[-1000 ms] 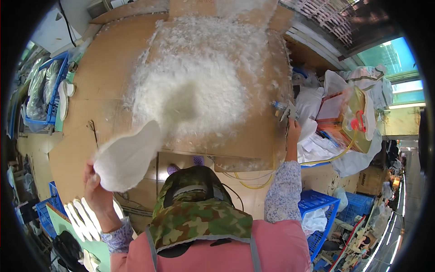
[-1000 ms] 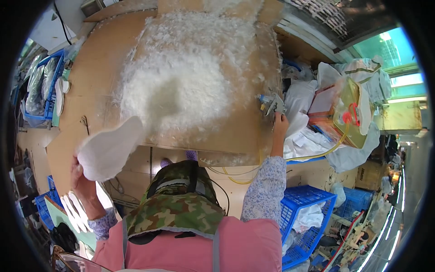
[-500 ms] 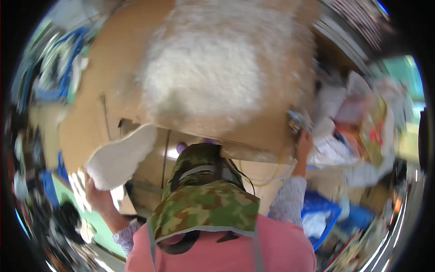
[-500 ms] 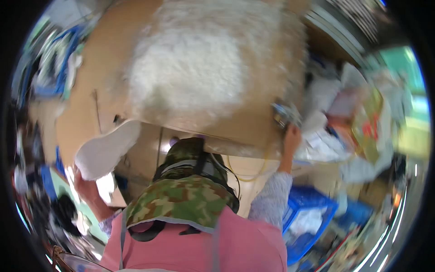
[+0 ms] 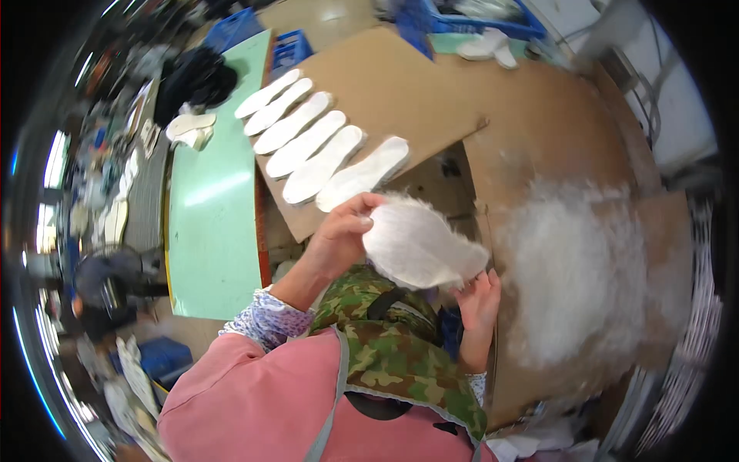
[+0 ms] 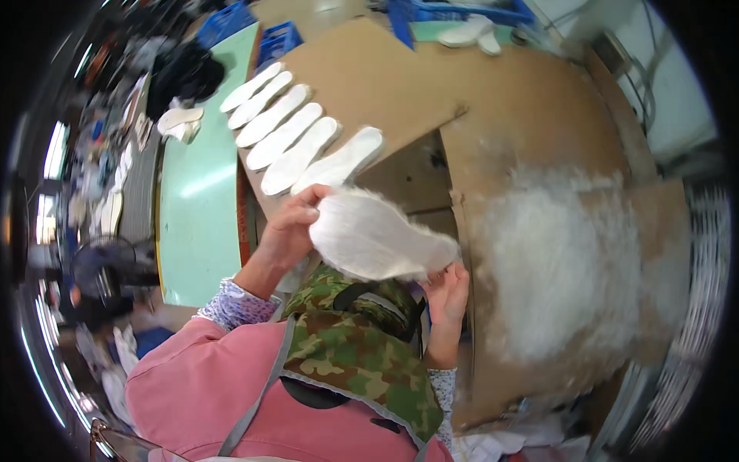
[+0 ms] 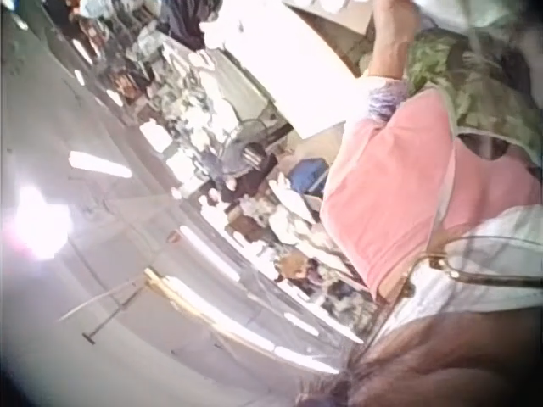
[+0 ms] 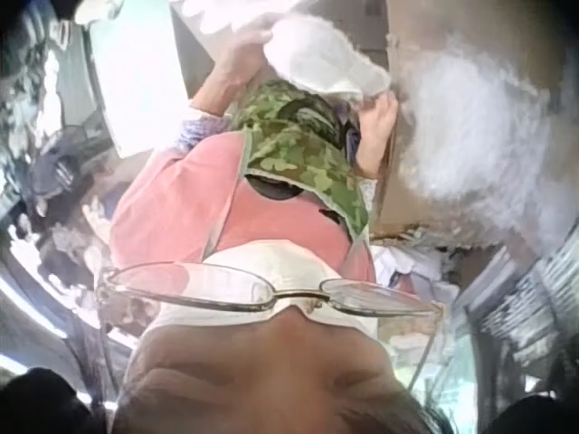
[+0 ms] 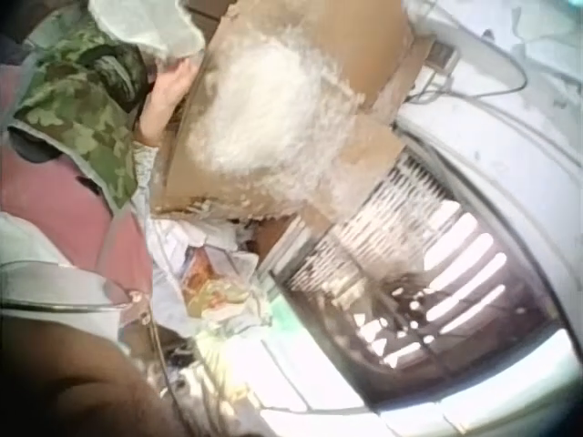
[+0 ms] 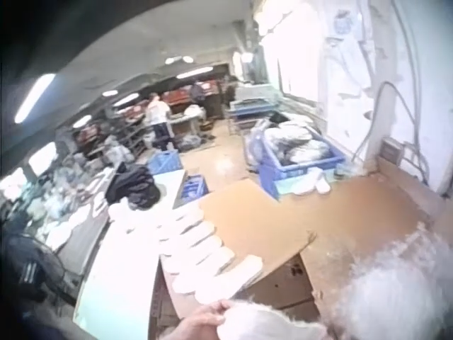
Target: Applying glue and assembling footwear insoles.
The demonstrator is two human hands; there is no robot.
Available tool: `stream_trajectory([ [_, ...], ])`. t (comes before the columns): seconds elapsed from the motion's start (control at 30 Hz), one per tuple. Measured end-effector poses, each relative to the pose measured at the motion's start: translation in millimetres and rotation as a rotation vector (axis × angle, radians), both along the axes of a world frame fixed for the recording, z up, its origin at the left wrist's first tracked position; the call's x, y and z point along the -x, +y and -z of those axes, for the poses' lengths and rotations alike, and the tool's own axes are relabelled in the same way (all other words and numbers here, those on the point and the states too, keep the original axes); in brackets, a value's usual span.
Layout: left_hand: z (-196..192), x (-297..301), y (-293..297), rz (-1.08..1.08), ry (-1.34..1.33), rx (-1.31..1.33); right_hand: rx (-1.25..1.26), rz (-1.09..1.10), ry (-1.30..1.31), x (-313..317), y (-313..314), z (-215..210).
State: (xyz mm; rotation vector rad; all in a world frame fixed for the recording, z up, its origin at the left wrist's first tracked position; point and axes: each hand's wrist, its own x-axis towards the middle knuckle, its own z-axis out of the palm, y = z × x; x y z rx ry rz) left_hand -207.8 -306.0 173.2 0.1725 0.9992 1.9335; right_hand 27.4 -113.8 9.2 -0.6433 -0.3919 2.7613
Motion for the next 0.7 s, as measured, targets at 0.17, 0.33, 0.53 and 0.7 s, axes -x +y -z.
stream_trajectory([
  [0.17,37.2,35.9,-48.8,-0.186,-0.010,0.044,-0.195,-0.023,-0.376,90.7,0.0,-32.0],
  [0.33,60.6,94.3,-70.1,-0.324,0.119,0.274,-0.381,-0.146,-0.427,171.3,31.7,-34.9],
  [0.53,108.9,235.7,-16.1,-0.409,0.567,0.372,-0.546,-0.302,-0.350,330.0,104.6,-34.1],
  [0.7,146.3,373.8,82.1,-0.620,1.022,0.592,-0.633,-0.311,-0.342,456.7,186.1,0.4],
])
